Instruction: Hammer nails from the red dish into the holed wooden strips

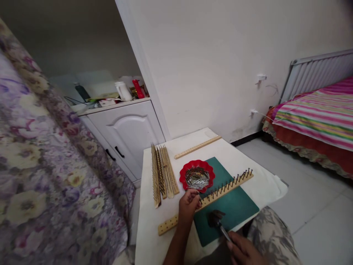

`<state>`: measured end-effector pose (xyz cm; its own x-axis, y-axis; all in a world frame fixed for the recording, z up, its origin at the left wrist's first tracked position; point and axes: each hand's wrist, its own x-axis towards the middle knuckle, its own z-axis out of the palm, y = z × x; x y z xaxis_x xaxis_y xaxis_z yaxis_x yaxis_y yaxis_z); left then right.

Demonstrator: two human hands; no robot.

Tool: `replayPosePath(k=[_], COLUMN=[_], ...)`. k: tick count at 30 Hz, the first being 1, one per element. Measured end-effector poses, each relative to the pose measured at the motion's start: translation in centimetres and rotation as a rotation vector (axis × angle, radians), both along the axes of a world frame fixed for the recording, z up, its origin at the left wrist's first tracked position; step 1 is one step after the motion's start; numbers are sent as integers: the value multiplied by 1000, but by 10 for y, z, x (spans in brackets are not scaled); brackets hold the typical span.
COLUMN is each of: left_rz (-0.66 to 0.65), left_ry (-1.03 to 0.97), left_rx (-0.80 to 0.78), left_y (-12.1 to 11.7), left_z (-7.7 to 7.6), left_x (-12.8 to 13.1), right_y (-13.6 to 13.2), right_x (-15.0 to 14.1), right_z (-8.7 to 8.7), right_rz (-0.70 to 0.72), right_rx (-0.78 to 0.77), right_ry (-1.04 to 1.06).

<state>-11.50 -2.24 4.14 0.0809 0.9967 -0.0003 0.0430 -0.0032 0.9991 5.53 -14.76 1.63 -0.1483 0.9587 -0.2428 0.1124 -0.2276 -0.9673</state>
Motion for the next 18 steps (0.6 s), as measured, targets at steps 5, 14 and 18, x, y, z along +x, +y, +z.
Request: replayPosePath(k=[5,14,18], left_rz=[7,20,-14], left_ry=[-105,-125,-31], left_rx=[-63,-112,-102], left_y=[-8,-31,-39], left_z=[-11,-25,-28], left_x=[5,8,-1], right_y=[2,3,3], right_x=[0,3,1], right_z=[5,8,6], right_rz=[93,120,124], right_rx=[-40,27,-7], right_ry=[37,-38,11])
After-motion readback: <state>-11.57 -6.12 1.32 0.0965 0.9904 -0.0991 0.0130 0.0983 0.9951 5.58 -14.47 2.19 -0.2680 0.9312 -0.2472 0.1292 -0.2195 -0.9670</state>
